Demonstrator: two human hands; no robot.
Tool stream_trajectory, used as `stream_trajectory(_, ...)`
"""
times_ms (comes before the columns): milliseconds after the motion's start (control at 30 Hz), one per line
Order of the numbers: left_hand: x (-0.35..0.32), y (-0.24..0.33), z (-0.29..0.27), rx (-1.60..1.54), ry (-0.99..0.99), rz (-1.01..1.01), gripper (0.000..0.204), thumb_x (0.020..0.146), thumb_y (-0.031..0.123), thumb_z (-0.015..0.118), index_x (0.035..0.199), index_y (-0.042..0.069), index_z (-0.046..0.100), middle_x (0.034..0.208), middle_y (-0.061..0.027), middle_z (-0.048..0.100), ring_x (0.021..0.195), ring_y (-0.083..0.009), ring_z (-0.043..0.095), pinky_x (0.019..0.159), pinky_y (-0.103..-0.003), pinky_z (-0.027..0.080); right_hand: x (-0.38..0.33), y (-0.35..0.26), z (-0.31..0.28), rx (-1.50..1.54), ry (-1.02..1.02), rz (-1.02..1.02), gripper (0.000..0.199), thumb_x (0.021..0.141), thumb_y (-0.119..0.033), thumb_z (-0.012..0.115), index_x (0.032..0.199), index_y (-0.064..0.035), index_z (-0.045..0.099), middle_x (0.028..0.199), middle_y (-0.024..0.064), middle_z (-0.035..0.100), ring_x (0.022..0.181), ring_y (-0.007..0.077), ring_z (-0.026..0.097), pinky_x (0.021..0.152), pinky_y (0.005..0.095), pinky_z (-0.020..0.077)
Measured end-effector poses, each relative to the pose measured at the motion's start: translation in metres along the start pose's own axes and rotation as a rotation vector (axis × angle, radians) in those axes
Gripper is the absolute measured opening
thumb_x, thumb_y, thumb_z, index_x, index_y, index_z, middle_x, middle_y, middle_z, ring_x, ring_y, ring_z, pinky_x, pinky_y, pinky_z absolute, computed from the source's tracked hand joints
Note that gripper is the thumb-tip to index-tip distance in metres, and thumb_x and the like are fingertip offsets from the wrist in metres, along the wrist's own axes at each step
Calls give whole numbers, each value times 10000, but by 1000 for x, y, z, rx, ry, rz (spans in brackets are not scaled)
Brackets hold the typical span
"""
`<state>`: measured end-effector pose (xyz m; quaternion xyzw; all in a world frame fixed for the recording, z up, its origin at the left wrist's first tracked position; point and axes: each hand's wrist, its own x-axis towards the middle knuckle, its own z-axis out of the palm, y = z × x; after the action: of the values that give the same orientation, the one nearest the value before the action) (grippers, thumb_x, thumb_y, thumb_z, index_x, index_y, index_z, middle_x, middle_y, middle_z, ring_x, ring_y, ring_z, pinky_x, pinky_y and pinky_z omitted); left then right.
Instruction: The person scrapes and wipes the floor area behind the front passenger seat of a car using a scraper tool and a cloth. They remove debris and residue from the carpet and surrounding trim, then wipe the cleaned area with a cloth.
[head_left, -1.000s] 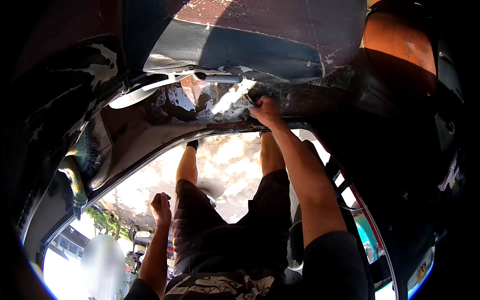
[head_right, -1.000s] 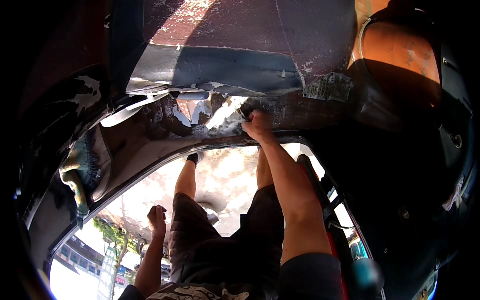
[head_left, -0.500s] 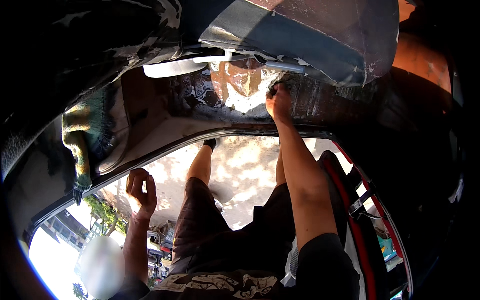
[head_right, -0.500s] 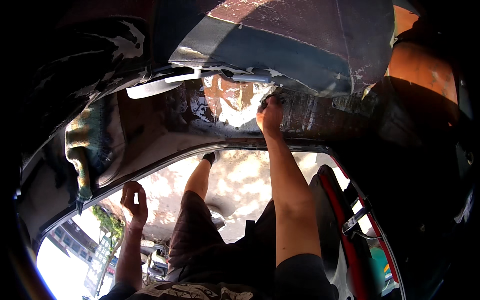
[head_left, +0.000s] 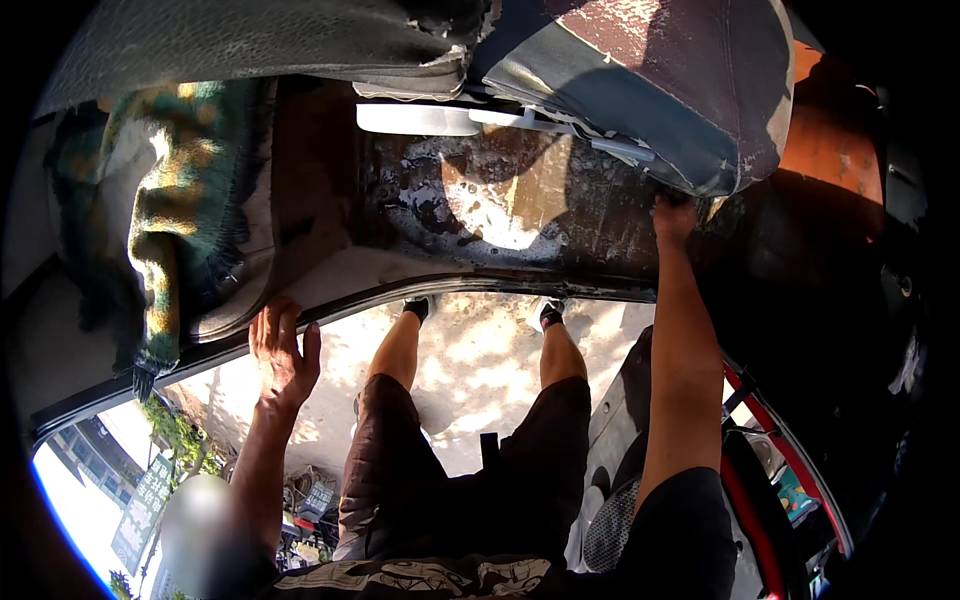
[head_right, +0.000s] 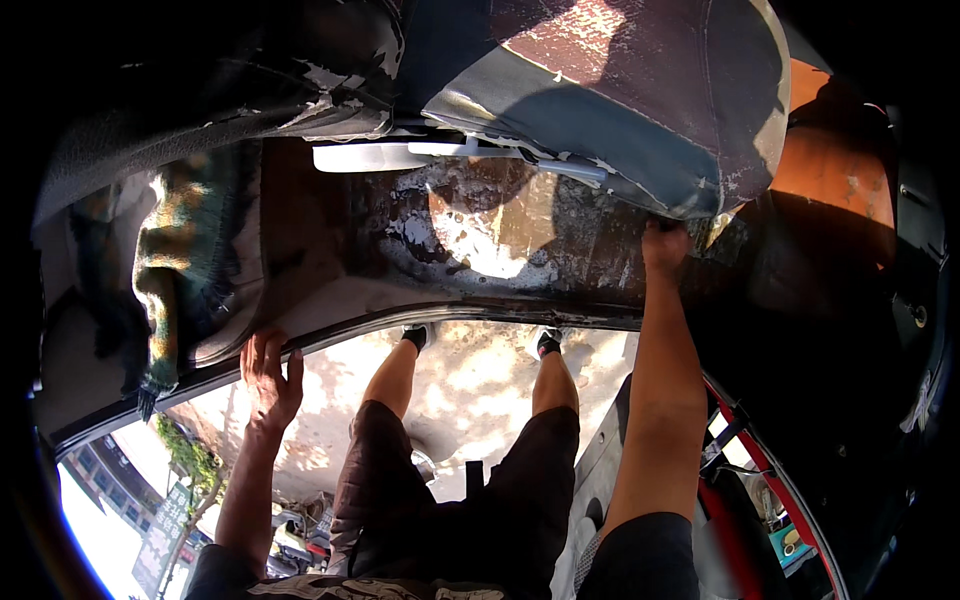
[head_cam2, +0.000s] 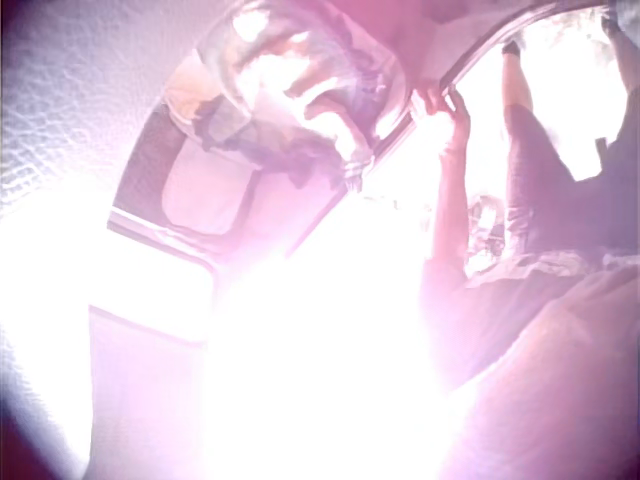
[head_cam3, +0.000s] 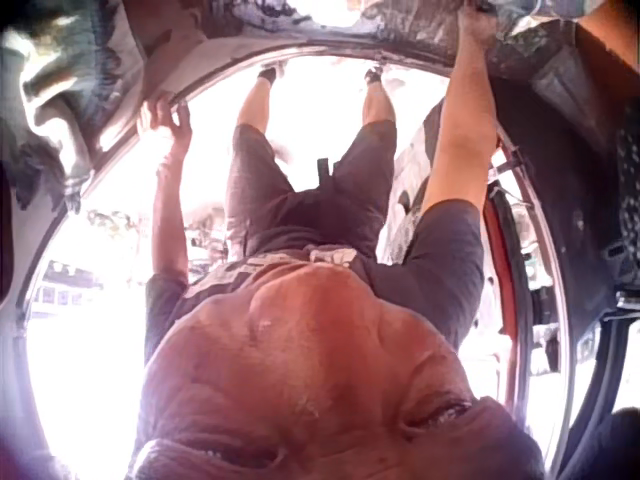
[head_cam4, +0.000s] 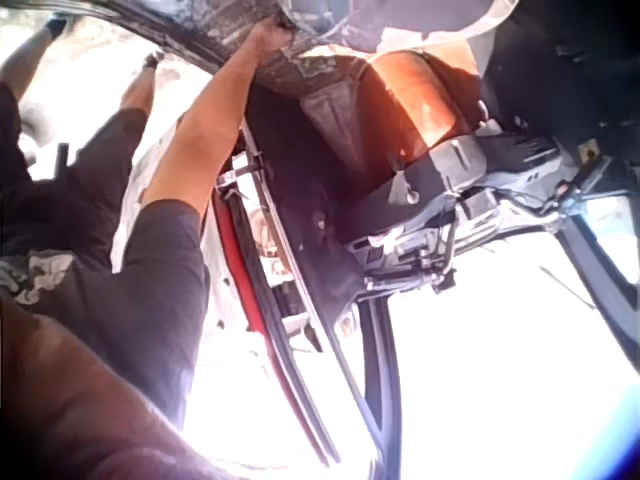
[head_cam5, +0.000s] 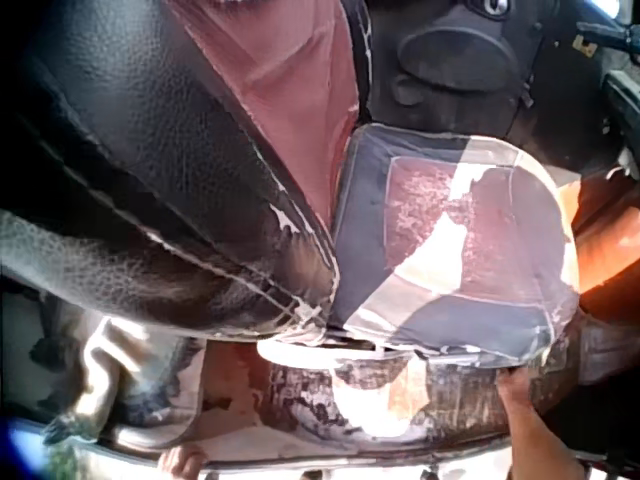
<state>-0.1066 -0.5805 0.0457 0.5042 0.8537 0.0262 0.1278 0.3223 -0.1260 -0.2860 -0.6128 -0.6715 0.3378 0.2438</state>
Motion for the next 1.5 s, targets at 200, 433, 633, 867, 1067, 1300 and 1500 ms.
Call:
stream_trajectory(200, -5, 6, 4, 166, -51, -8, 357, 880, 280, 637, 1102, 6, 582, 1093, -156, 579, 1058, -351, 550, 1027, -519, 310, -74, -137, 176, -203, -170, -65, 352, 738, -111, 784, 1044, -51, 622, 1168, 204, 595, 1069, 390, 584, 928, 419, 478)
stream_trajectory(433, -7, 1, 8, 143, -60, 18, 378, 908, 363, 606, 1062, 18, 596, 1062, -142, 582, 1040, -335, 557, 1032, -520, 291, -105, -189, 185, 17, -256, -293, 324, 768, -55, 749, 1042, -17, 582, 1052, 205, 598, 1002, 391, 601, 894, 421, 493)
stream_trajectory(633, -6, 8, 5, 137, -38, 14, 386, 910, 384, 608, 1007, 11, 602, 1025, -145, 577, 1006, -336, 569, 1028, -527, 290, -25, -90, 43, -283, 78, -343, 277, 816, -126, 700, 1012, 37, 591, 955, 155, 631, 917, 330, 627, 815, 425, 506)
stream_trajectory(867, -10, 1, 9, 83, -37, -26, 344, 887, 333, 638, 1001, 10, 606, 998, -138, 573, 971, -326, 570, 1045, -507, 294, -65, -137, 185, -238, -145, -51, 255, 791, -217, 758, 945, -39, 659, 980, 215, 705, 990, 395, 650, 883, 473, 505)
stream_trajectory(1067, -6, 5, 3, 12, -15, -24, 329, 857, 285, 691, 1013, 1, 631, 1012, -130, 582, 984, -314, 583, 1051, -486, 321, -137, -250, 255, -97, -468, -446, 342, 753, -13, 728, 1053, -41, 566, 1019, 199, 614, 1036, 414, 595, 879, 458, 492)
stream_trajectory(1300, -10, 1, 9, 7, 12, -47, 319, 869, 303, 689, 971, 6, 635, 996, -144, 573, 974, -317, 582, 1029, -476, 339, -114, -149, 87, -272, -133, -127, 355, 809, -200, 758, 1042, 32, 622, 893, 221, 675, 826, 408, 658, 760, 455, 518)
stream_trajectory(1500, -5, 3, 17, -2, 40, -49, 328, 863, 343, 688, 904, 25, 619, 959, -143, 547, 951, -314, 573, 1001, -484, 341, -115, -22, 10, -519, -315, 116, 231, 789, -225, 758, 888, -25, 699, 961, 197, 713, 920, 389, 678, 809, 488, 517)
